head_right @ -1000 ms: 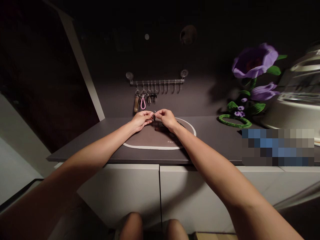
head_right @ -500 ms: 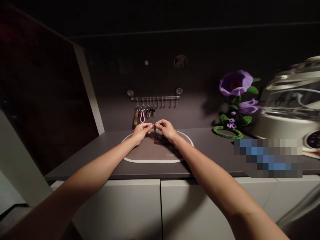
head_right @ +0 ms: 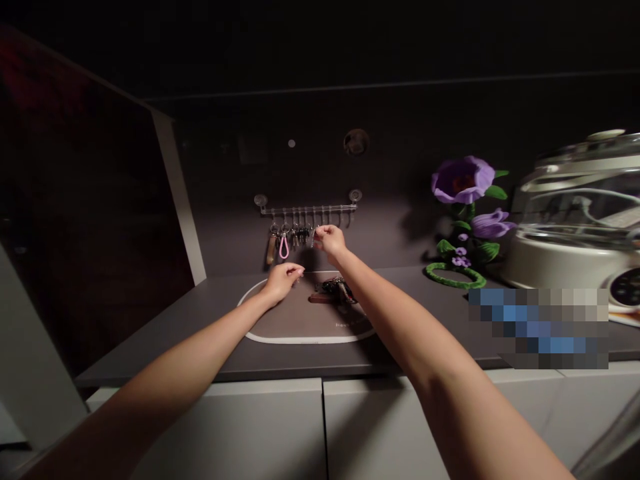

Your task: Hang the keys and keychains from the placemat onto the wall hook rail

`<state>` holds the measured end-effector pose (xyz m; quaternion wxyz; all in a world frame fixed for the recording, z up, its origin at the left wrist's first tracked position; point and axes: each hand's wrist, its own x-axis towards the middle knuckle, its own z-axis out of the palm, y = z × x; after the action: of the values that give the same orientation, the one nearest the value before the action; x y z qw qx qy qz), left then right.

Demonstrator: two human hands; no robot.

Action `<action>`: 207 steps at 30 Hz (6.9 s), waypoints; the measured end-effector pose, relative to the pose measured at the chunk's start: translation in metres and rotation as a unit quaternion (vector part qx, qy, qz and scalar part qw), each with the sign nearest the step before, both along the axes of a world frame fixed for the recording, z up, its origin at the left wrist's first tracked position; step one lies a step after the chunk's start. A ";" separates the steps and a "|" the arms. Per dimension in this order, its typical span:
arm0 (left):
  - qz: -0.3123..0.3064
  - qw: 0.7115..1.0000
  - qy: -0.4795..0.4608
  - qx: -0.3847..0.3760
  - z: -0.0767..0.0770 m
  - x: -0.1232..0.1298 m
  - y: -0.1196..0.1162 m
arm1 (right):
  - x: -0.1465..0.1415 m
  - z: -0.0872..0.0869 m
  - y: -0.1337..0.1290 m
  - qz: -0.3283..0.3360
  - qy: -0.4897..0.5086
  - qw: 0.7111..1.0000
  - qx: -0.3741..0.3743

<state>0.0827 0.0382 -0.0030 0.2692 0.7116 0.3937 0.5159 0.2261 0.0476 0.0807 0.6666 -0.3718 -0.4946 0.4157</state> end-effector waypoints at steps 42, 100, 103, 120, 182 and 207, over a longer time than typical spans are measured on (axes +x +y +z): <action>-0.005 0.997 0.074 0.037 0.002 0.000 -0.006 | 0.007 -0.001 0.028 0.007 -0.006 0.998 -0.062; 0.078 0.926 0.369 0.032 0.011 0.049 -0.021 | 0.052 -0.066 -0.043 -0.166 -0.595 0.786 0.028; 0.077 0.920 0.384 0.029 0.014 0.049 -0.024 | 0.052 -0.065 -0.043 -0.166 -0.596 0.786 0.021; 0.072 0.912 0.398 0.069 0.010 0.034 -0.019 | 0.054 -0.066 -0.043 -0.155 -0.586 0.795 0.027; -0.203 0.931 -0.195 -0.232 0.036 0.028 -0.036 | 0.044 -0.067 -0.051 -0.048 -0.353 0.923 0.145; -0.025 0.994 -0.095 -0.040 0.023 0.032 -0.008 | 0.030 -0.017 -0.026 -0.004 -0.043 0.998 0.050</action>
<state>0.1143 0.0297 0.0199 0.3463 0.6579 0.3684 0.5581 0.2564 0.0219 0.0642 0.6640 -0.3570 -0.5420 0.3713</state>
